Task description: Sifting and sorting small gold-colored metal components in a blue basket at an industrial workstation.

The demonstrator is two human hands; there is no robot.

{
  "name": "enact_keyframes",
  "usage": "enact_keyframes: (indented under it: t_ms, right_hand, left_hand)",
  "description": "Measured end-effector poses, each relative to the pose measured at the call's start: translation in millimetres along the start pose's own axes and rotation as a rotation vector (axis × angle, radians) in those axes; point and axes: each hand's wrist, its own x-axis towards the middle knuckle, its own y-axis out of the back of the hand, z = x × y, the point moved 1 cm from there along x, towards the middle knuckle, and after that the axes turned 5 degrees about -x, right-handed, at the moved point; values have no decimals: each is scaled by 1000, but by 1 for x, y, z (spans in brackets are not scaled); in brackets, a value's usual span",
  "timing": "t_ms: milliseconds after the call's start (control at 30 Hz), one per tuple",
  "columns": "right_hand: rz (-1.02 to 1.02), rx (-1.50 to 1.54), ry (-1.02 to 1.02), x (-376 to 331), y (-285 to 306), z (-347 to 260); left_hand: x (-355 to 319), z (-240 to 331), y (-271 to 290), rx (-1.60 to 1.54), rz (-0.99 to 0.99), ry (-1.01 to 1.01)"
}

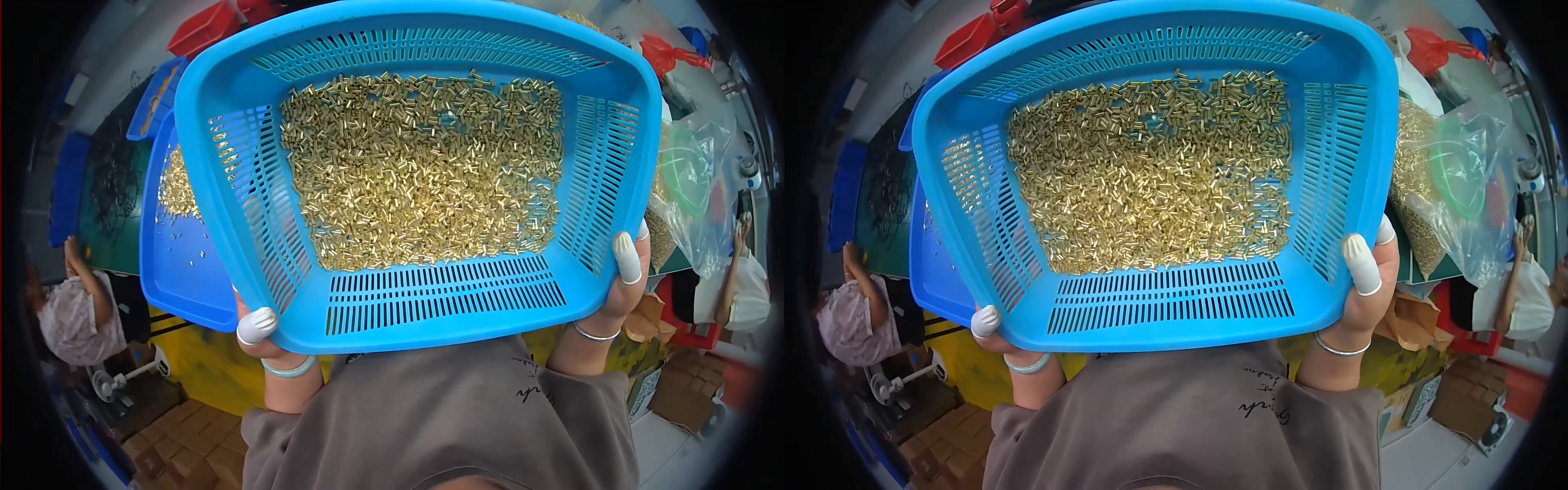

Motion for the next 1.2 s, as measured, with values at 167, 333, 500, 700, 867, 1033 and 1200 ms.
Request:
enact_keyframes:
  t_ms: [167, 333, 500, 700, 867, 1033, 1200]
  right_hand:
    - [-21, 70, 0, -3, -7, -1]
    - [-36, 118, 28, -7, -12, 0]
    - [-52, 100, 35, -8, -13, -2]
    - [-62, 0, 15, -12, -9, -5]
    - [-46, -39, -7, -12, -11, -8]
    - [-27, -85, 12, -12, -7, -5]
    - [0, -147, 38, -14, 3, 0]
  left_hand:
    - [-4, 0, 4, 15, 13, -37]
    - [-5, 3, 2, -87, -66, -23]
    - [-8, 1, 8, -2, -67, -69]
    - [-6, -1, -1, -7, -121, -104]
    - [-7, 4, -7, 39, 9, -25]
    - [-6, 8, -5, 55, -21, 14]
    - [-9, 4, 8, 15, -94, -11]
